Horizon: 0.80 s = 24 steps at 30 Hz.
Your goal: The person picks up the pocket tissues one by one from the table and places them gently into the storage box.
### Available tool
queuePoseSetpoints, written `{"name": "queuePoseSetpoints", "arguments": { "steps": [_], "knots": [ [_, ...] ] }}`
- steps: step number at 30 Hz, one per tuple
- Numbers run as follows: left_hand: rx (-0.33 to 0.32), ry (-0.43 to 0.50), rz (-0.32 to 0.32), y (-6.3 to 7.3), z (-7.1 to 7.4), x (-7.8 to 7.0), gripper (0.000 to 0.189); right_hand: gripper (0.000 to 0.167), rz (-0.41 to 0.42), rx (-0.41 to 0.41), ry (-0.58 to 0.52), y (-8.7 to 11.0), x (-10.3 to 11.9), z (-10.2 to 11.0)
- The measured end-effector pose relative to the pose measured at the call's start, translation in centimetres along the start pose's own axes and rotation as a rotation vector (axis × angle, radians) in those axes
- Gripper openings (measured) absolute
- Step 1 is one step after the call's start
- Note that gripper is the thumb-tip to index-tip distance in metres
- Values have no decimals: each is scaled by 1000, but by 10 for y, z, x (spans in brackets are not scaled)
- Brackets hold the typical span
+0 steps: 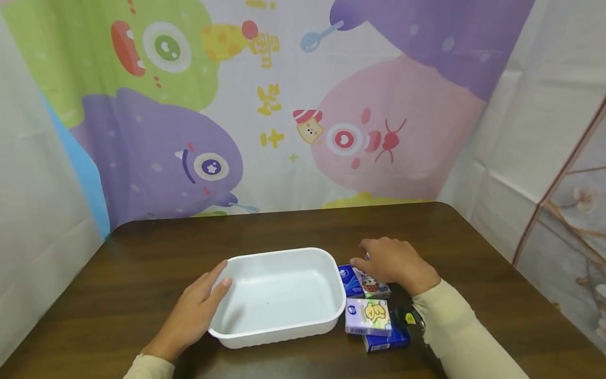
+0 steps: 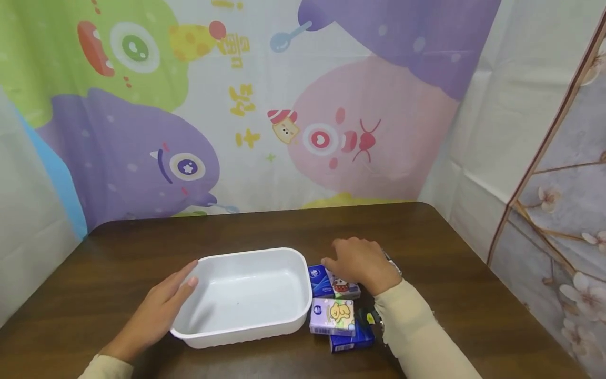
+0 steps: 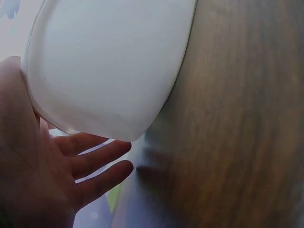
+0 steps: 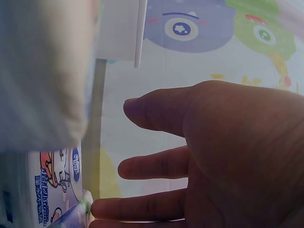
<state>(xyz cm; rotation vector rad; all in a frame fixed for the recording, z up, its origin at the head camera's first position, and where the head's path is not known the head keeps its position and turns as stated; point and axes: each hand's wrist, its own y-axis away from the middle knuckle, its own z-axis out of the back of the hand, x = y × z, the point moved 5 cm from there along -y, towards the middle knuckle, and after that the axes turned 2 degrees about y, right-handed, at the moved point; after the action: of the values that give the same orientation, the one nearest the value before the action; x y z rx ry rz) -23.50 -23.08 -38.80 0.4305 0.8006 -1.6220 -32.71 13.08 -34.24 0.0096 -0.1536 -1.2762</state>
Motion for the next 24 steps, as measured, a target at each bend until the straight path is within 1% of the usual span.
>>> {"name": "queuePoseSetpoints", "arguments": {
  "steps": [3,6,10,15,24],
  "knots": [
    [-1,2,-7,-3,1,-1,57,60,-8,-10,0,-2,-2,2],
    [2,1,-4,-2,2,-2,57,61,-7,-10,5,-4,-2,0],
    [10,3,15,1,1,0,56,61,-7,-7,15,-5,-3,-3],
    [20,7,35,1,0,1,58,60,-18,-19,24,-4,-5,-5],
    [7,3,11,0,0,-1,57,57,-36,-40,40,-5,-10,-6]
  ]
}}
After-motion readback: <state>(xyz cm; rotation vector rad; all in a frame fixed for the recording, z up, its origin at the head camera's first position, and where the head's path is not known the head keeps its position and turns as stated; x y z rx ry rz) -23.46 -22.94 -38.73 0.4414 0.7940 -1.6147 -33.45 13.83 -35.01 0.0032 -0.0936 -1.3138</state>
